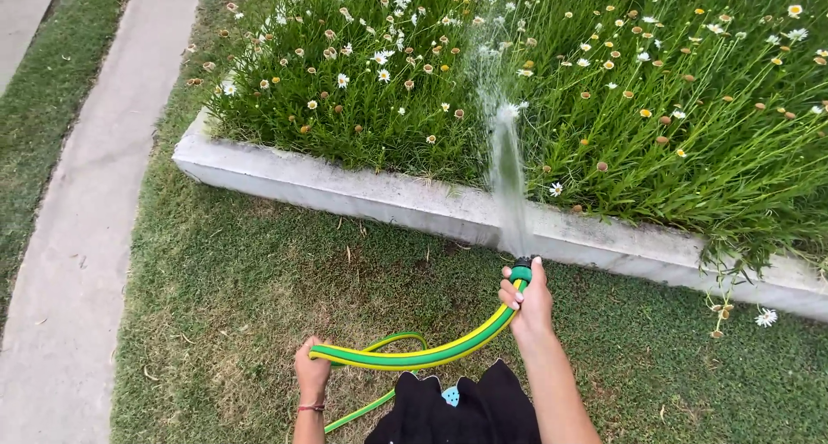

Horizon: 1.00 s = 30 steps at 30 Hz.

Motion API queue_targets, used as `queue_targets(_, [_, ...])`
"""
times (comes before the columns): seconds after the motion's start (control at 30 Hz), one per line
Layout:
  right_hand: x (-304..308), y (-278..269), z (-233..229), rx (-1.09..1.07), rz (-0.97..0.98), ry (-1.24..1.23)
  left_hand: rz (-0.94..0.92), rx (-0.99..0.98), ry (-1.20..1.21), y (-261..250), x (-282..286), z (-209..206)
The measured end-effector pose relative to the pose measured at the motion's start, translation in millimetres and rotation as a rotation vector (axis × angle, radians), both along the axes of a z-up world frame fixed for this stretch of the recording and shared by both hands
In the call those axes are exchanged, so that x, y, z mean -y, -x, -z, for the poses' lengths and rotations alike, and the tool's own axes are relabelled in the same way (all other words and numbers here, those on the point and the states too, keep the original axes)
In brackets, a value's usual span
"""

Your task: Watering a raised bed of flowers using a garden hose in a backyard setting.

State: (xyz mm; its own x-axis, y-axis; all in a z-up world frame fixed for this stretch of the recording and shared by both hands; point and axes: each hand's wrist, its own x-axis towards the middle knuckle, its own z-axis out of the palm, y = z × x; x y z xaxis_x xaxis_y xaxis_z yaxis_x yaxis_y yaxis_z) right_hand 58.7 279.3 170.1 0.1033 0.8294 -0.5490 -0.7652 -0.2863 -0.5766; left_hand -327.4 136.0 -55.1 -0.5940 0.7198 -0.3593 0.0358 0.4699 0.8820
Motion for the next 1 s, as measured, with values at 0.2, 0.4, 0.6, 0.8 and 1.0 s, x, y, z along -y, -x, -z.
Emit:
queue_targets(0.2, [-17,14,7,-0.032,-0.051,0.016,-0.041,0.004,-0.018,-1,14,3])
queue_targets(0.4, [-37,35,-17,-0.028,-0.115,0.019,-0.067,0.051,-0.01,-2,26,2])
queue_targets(0.6, [-56,46,6,-0.067,-0.187,-0.005,-0.127,-0.003,0.006,-7,40,10])
queue_targets(0.8, [-45,47,-16,-0.019,-0.202,-0.018,-0.097,-0.03,0.045,-21,54,14])
queue_targets(1.0, [-20,29,-44,0.037,-0.109,-0.062,-0.082,0.084,-0.03,-31,38,8])
